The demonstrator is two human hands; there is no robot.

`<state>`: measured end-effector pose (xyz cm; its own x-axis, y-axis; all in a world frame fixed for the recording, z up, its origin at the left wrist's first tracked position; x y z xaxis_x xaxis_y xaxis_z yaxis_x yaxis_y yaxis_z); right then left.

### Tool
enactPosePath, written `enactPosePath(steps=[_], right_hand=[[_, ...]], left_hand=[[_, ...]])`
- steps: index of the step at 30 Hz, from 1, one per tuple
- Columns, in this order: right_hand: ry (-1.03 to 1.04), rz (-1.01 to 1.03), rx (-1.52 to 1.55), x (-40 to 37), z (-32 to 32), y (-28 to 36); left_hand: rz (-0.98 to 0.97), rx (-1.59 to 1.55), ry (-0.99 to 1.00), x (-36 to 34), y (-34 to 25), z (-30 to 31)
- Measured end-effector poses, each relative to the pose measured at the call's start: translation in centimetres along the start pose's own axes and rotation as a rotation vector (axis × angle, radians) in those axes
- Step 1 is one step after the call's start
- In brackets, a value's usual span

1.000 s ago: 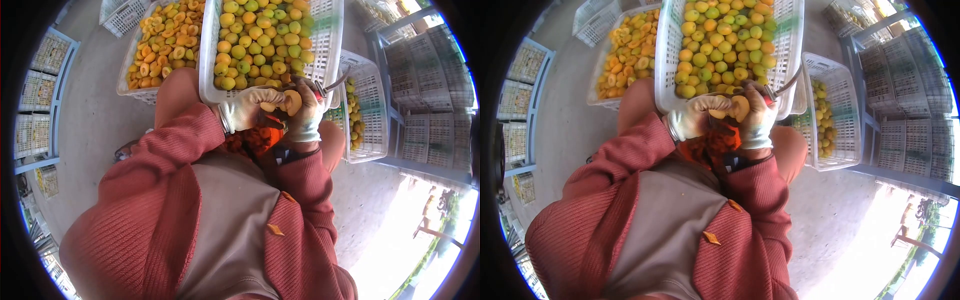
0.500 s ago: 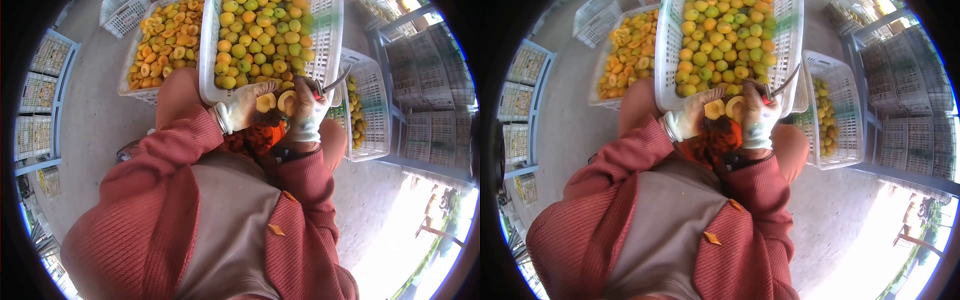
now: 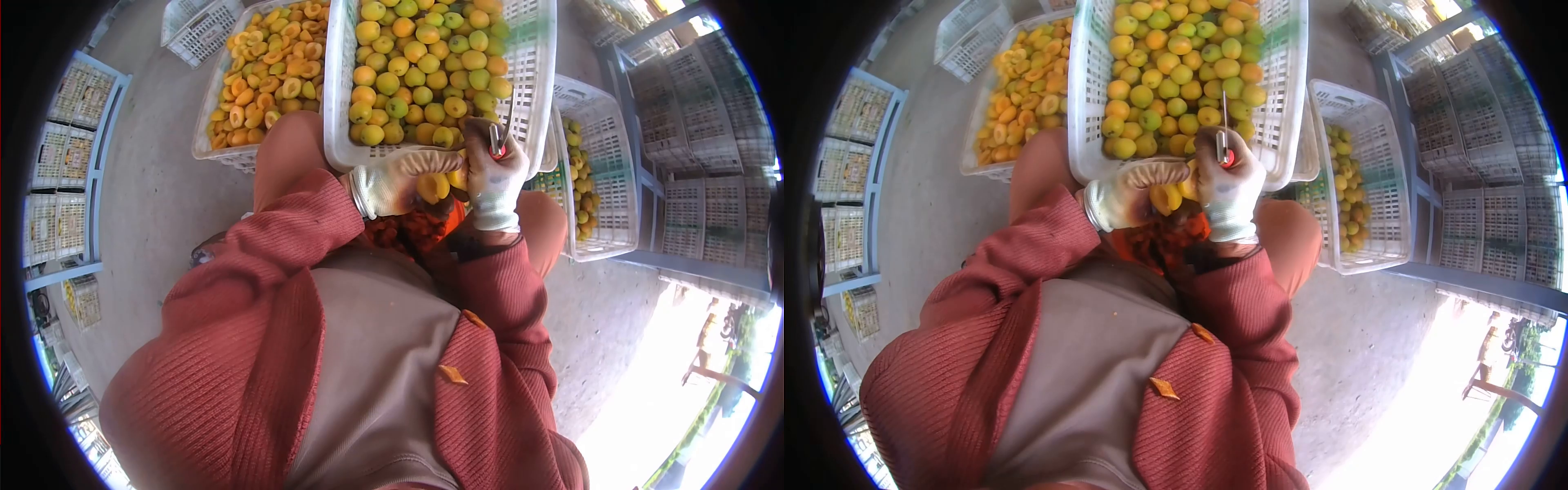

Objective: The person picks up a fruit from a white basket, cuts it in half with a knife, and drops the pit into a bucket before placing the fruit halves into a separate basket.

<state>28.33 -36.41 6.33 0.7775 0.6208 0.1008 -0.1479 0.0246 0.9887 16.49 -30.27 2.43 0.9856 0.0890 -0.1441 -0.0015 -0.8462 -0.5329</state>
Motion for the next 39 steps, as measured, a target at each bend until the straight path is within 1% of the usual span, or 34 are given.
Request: enactPosePath(steps=[2,3,4,5,6,7,8,9,10,11,12,14,15,16,17,21,24,26,27,29,33,35,36,38,39], right_hand=[[-0.077,0.242,-0.323,-0.4,0.1,1.4],[-0.041,0.247,-0.39,-0.5,0.0,1.8],[-0.043,0.248,-0.39,-0.5,-0.1,2.1],[-0.067,0.31,-0.345,-0.7,-0.1,2.6],[-0.09,0.37,-0.303,-1.0,-0.1,3.5],[-0.098,0.255,-0.141,-0.7,0.6,3.7],[-0.159,0.184,0.119,-0.7,1.3,4.0],[-0.224,0.063,0.288,-1.1,2.0,5.4],[-0.236,0.054,0.317,-1.2,2.9,6.6],[-0.207,0.07,0.454,-0.8,3.3,6.5],[-0.181,0.087,0.587,-0.6,3.7,6.4],[-0.16,0.081,0.618,-0.7,3.7,5.9],[-0.167,0.092,0.583,-1.0,3.4,5.7],[-0.172,0.101,0.55,-1.2,3.1,5.5],[-0.187,0.066,0.575,-1.2,3.0,5.0],[-0.188,0.063,0.67,-1.1,3.0,4.1],[-0.215,0.037,0.688,-1.1,3.2,3.9],[-0.281,-0.018,0.714,-0.9,3.6,3.2],[-0.28,-0.02,0.715,-0.9,3.7,3.1],[-0.248,-0.08,0.826,-0.8,3.6,2.4],[-0.269,-0.113,0.781,-0.9,3.3,2.5],[-0.217,-0.205,0.898,-0.8,3.0,2.1],[-0.21,-0.206,0.902,-0.5,3.0,1.9],[-0.174,-0.292,1.036,-0.3,2.7,0.8],[-0.194,-0.333,1.05,-0.2,2.5,0.6]], left_hand=[[0.023,0.122,0.017,-0.1,0.0,-0.2],[0.024,0.123,0.018,-0.2,0.2,-0.5],[-0.036,0.152,-0.036,-0.2,0.1,-0.6],[-0.095,0.179,-0.089,-0.2,-0.1,-0.5],[-0.092,0.178,-0.087,-0.2,-0.2,-0.5],[-0.124,0.284,-0.059,-0.2,-0.8,-0.5],[-0.158,0.39,-0.033,-0.3,-1.3,-0.6],[-0.159,0.39,-0.039,-0.5,-1.4,-0.7],[-0.107,0.399,-0.077,-0.6,-1.3,-0.7],[-0.052,0.409,-0.11,-0.6,-1.1,-0.8],[-0.047,0.41,-0.105,-0.6,-1.1,-1.3],[-0.09,0.472,-0.043,-0.6,-1.1,-2.3],[-0.086,0.47,-0.041,-0.5,-0.9,-2.2],[-0.123,0.442,-0.028,-0.5,-0.8,-2.2],[-0.16,0.415,-0.016,-0.5,-0.9,-2.1],[-0.16,0.473,0.002,-0.6,-1.5,-2.4],[-0.136,0.417,-0.001,-0.5,-1.6,-2.4],[-0.16,0.481,0.008,-0.2,-1.4,-1.6],[-0.159,0.48,0.005,-0.1,-1.1,-1.3],[-0.14,0.555,0.033,0.1,-0.6,-1.2],[-0.169,0.516,0.051,-0.3,-0.9,-2.2],[-0.199,0.512,0.072,-0.2,-0.9,-2.2],[-0.204,0.516,0.067,-0.2,-1.1,-2.1],[-0.224,0.577,0.074,-0.3,-1.3,-2.1],[-0.226,0.575,0.072,-0.3,-1.4,-2.0]])
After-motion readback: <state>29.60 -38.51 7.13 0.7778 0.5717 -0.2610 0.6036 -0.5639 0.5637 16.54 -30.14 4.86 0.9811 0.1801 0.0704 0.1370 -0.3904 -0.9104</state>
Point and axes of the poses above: each hand's wrist, its own x-axis towards the middle knuckle, its own z-axis out of the back of the hand, y = z × x, the point moved 6 cm from there along x, towards the middle knuckle, and after that the axes turned 5 degrees about -z, right-handed, at the moved point
